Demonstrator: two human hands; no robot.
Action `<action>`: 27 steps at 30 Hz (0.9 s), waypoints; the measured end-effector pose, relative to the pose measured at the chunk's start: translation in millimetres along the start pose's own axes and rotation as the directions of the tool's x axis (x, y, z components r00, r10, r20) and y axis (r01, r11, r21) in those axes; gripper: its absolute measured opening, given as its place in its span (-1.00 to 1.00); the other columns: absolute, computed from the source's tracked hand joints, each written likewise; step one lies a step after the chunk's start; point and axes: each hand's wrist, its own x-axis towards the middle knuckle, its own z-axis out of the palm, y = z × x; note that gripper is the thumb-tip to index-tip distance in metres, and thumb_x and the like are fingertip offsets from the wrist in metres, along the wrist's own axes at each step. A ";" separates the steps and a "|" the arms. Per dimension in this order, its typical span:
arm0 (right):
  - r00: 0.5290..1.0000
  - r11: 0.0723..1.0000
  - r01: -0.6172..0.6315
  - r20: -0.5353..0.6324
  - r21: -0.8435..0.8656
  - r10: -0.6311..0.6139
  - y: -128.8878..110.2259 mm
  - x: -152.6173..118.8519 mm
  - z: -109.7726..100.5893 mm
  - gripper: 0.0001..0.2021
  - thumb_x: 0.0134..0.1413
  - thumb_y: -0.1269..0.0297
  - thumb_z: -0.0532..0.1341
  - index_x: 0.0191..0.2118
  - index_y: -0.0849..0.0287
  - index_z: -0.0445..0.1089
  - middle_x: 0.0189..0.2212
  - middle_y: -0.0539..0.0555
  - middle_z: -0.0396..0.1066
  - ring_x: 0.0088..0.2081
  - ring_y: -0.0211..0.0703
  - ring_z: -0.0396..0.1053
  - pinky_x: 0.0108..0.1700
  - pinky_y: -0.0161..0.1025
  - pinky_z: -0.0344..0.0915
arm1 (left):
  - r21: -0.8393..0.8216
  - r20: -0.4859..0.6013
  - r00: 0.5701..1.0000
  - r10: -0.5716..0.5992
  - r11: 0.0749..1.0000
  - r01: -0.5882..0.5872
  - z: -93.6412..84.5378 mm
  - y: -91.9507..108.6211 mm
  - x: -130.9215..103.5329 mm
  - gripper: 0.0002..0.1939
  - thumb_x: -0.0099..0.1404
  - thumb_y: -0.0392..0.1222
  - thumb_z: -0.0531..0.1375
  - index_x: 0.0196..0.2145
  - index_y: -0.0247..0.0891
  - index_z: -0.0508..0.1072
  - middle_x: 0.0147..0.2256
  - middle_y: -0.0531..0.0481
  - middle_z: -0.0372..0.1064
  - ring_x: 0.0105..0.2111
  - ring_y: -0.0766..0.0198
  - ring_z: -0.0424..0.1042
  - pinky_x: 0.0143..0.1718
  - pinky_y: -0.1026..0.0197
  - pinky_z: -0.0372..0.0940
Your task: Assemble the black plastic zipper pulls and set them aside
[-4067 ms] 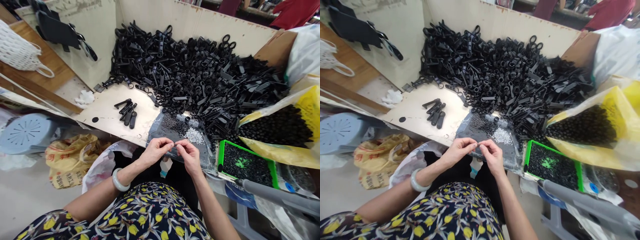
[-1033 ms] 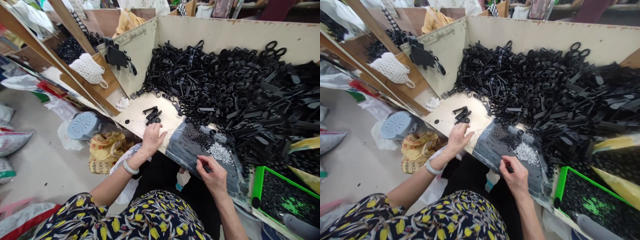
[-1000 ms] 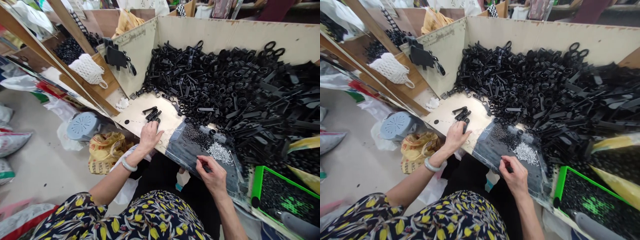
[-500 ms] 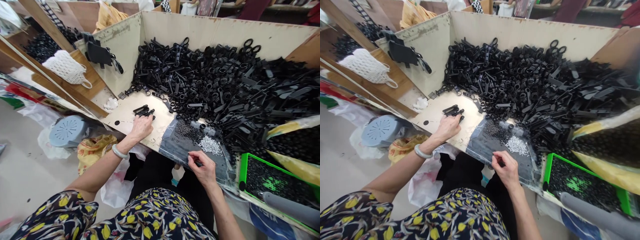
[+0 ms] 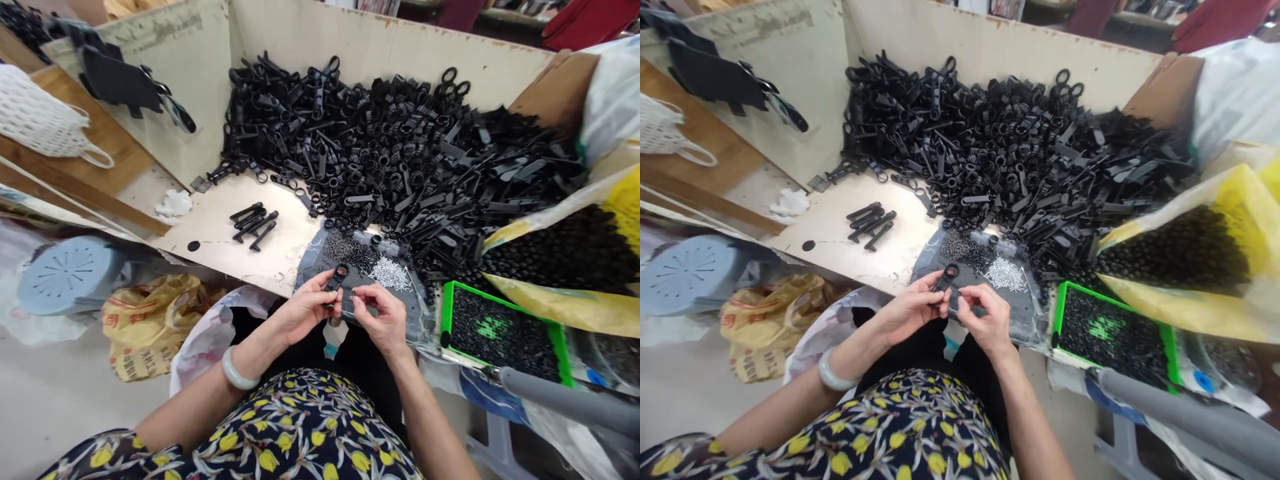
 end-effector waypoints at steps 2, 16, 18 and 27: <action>1.000 1.000 0.022 0.000 0.000 -0.022 0.8 -2.2 -1.7 -0.91 0.25 0.35 0.28 -0.16 0.11 0.53 -0.33 0.03 0.54 -0.39 -0.23 0.51 -0.31 -0.28 0.51 | -0.022 -0.009 1.000 0.023 1.000 -0.023 5.3 -13.9 -1.0 -0.42 0.17 -0.27 0.44 0.12 -0.23 0.40 -0.31 0.06 0.43 -0.42 0.41 0.41 -0.29 0.31 0.31; 0.996 0.997 0.070 0.053 -0.043 -0.068 11.9 -8.0 -3.0 -0.91 0.28 0.34 0.28 -0.12 0.12 0.51 -0.32 0.03 0.54 -0.40 -0.26 0.49 -0.31 -0.29 0.48 | 0.205 -0.123 0.987 0.108 0.975 -0.082 10.9 -37.3 -4.2 -0.60 0.35 -0.02 0.30 0.06 -0.21 0.39 -0.17 0.01 0.47 -0.29 0.31 0.44 -0.16 0.23 0.26; 0.994 0.994 0.094 0.058 -0.062 -0.090 10.9 -7.7 -3.1 -0.90 0.28 0.35 0.29 -0.12 0.12 0.51 -0.32 0.03 0.54 -0.40 -0.27 0.48 -0.31 -0.29 0.48 | 0.259 -0.119 0.984 0.132 0.961 -0.097 10.7 -38.0 -4.1 -0.65 0.33 -0.06 0.30 0.01 -0.21 0.39 -0.18 0.02 0.48 -0.27 0.31 0.44 -0.17 0.24 0.24; 0.968 0.949 0.245 0.094 -0.200 -0.231 3.6 -5.2 -6.1 -0.92 0.30 0.38 0.27 -0.12 0.13 0.50 -0.36 0.02 0.53 -0.40 -0.28 0.47 -0.31 -0.30 0.43 | 0.279 -0.105 0.987 0.119 0.956 -0.086 17.3 -36.6 -4.1 -0.64 0.27 -0.15 0.29 -0.02 -0.24 0.33 -0.36 0.10 0.40 -0.45 0.37 0.34 -0.30 0.25 0.20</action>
